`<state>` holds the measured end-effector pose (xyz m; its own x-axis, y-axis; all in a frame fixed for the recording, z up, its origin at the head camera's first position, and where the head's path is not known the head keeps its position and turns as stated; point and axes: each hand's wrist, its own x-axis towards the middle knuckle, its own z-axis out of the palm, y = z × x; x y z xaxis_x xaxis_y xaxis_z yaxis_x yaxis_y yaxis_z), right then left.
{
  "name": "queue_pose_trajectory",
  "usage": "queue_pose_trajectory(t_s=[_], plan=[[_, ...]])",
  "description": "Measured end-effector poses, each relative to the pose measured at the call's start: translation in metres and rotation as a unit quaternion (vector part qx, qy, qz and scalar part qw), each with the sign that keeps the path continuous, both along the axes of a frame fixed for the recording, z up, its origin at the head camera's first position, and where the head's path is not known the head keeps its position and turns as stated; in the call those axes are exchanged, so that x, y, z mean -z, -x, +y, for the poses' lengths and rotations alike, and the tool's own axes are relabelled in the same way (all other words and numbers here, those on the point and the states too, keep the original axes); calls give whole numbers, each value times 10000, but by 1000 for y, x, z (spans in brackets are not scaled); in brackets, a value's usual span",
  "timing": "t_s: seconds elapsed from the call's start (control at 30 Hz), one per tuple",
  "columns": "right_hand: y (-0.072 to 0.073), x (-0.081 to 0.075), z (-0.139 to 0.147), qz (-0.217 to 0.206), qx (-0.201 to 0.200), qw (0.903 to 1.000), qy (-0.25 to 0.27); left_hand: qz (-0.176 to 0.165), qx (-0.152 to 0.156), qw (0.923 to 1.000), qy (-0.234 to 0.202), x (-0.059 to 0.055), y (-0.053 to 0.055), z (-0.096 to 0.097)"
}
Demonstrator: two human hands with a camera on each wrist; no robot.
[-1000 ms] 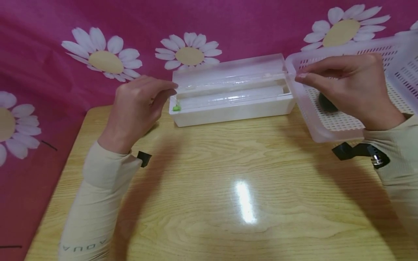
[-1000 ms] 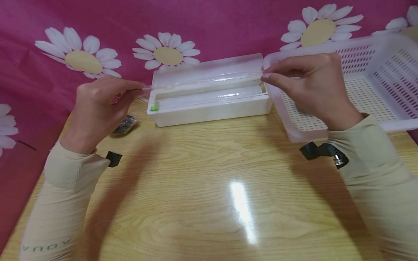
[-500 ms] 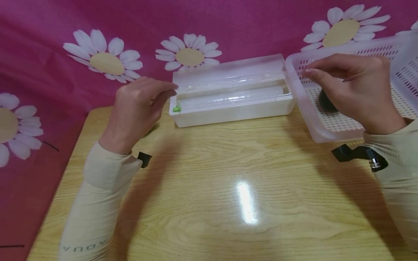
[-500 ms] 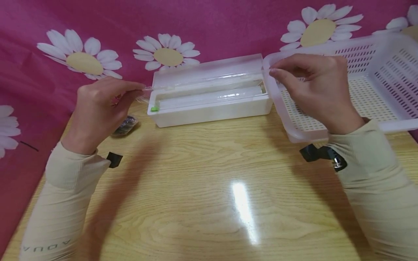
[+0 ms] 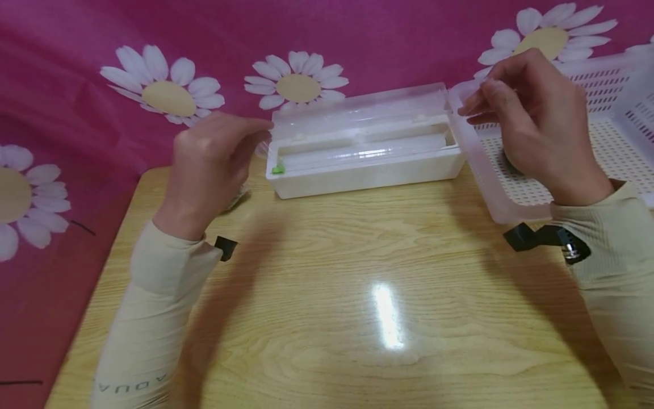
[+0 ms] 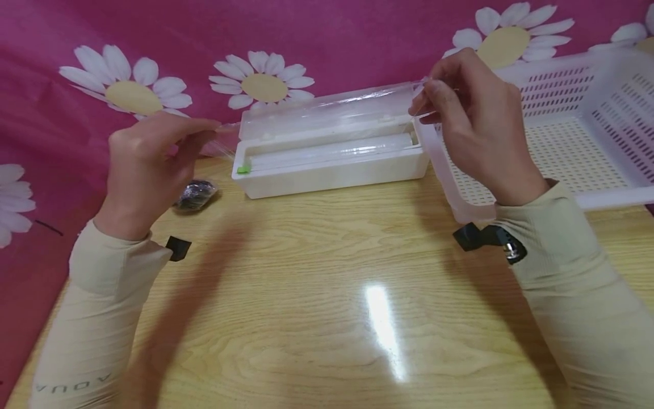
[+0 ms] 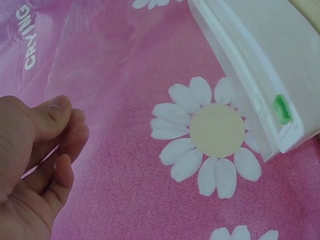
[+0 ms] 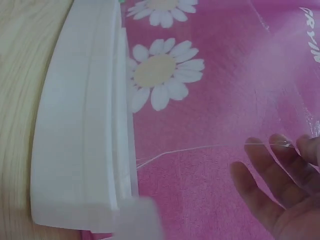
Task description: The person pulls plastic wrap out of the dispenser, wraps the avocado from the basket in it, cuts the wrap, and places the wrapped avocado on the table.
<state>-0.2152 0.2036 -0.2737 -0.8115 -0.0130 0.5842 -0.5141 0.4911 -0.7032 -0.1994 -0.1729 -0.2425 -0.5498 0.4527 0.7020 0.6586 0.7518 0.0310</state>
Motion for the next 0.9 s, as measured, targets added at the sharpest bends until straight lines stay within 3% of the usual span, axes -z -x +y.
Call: queue_pose_trajectory(t_s=[0.47, 0.6, 0.7, 0.9], plan=[[0, -10, -5, 261, -39, 9990, -358, 331, 77, 9977, -593, -3, -3, 2], [-1, -13, -8, 319, -250, 9988, -280, 322, 100, 9956, -875, -4, -5, 3], [-1, -16, -9, 454, -399, 9977, -314, 324, 131, 9952, -910, -5, -7, 3], [0, -22, -10, 699, -281, 9948, -687, 426, 172, 9941, -984, -7, -8, 4]])
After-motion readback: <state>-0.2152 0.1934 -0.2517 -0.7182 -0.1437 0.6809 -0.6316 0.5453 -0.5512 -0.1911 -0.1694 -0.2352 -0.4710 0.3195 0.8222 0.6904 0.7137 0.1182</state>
